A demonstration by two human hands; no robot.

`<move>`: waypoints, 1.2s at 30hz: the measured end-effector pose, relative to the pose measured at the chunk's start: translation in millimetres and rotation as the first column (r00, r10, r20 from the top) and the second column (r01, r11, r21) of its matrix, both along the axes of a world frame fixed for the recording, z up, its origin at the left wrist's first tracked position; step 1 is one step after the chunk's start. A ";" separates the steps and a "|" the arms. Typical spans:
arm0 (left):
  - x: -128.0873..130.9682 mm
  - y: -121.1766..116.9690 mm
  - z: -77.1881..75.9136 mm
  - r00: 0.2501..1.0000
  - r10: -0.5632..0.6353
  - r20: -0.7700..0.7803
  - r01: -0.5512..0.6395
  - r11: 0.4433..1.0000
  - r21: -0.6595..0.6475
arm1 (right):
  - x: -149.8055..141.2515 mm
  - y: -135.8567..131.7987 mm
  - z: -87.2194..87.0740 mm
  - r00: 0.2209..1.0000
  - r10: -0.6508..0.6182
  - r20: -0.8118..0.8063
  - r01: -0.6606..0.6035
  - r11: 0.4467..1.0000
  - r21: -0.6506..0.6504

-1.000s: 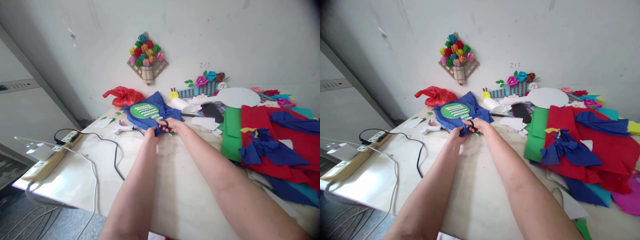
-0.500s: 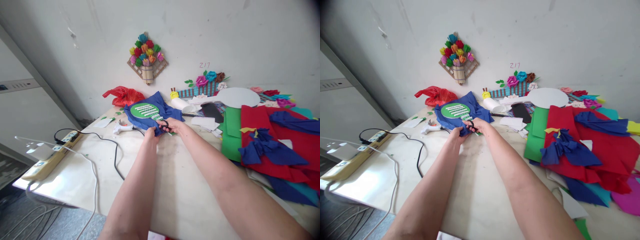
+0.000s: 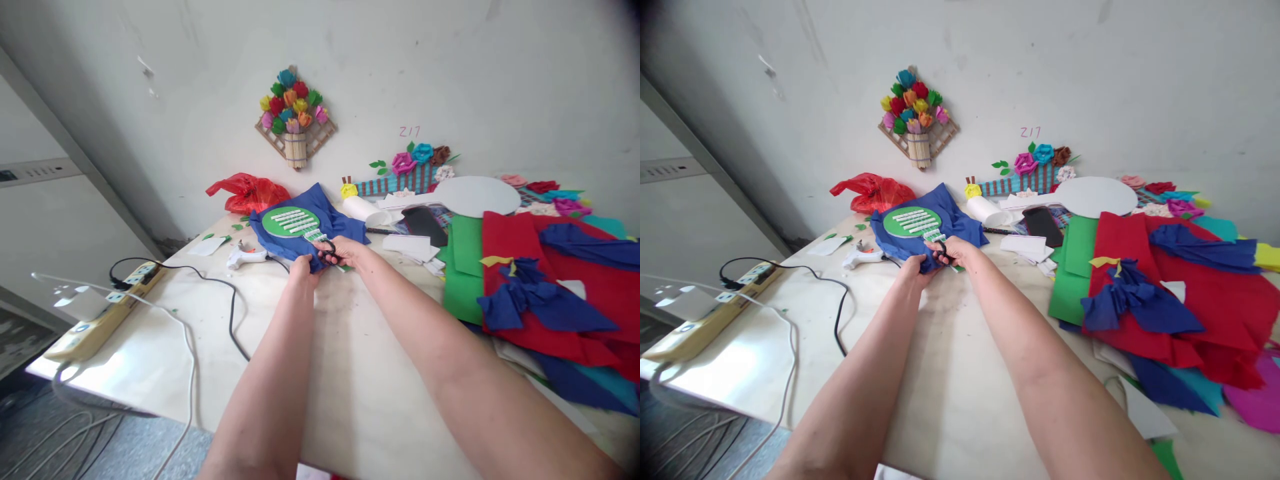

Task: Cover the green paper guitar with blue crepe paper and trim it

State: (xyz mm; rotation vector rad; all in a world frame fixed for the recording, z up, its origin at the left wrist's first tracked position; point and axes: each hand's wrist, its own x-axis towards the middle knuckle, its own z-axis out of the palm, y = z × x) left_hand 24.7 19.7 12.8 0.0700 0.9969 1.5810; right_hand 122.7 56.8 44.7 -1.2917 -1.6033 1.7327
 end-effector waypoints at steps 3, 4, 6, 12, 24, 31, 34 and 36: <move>-0.2 0.1 0.3 1.000 -0.013 -0.007 0.013 1.000 -0.011 | 0.4 4.3 -3.5 0.999 0.038 -0.013 -0.039 0.999 -0.014; -0.4 0.0 0.4 1.000 -0.021 -0.010 0.021 1.000 -0.011 | 0.8 6.7 -4.7 0.998 0.060 -0.018 -0.061 0.998 -0.027; -0.8 -0.4 0.2 0.999 -0.032 -0.017 0.032 0.999 -0.015 | 1.8 11.0 -6.0 0.995 0.098 -0.020 -0.099 0.993 -0.068; -1.8 1.9 -3.1 0.998 0.062 -0.031 -0.063 0.998 -0.017 | 8.6 13.3 -6.1 0.991 0.132 -0.027 -0.134 0.984 -0.115; 0.9 1.3 -1.7 0.988 0.145 -0.046 -0.147 0.988 -0.038 | 5.9 10.1 -14.6 0.999 0.045 -0.013 -0.045 0.999 -0.023; 0.1 3.6 -4.4 0.988 0.148 -0.049 -0.150 0.987 -0.053 | 5.6 9.0 -14.9 0.999 0.050 -0.010 -0.050 0.999 -0.014; -0.4 4.3 -4.9 0.986 0.158 -0.047 -0.161 0.985 -0.055 | 5.6 11.1 -14.3 0.996 0.084 -0.011 -0.084 0.995 -0.047; -0.5 4.1 -4.7 0.987 0.153 -0.046 -0.155 0.987 -0.051 | 4.7 12.0 -13.5 0.995 0.095 -0.003 -0.095 0.994 -0.048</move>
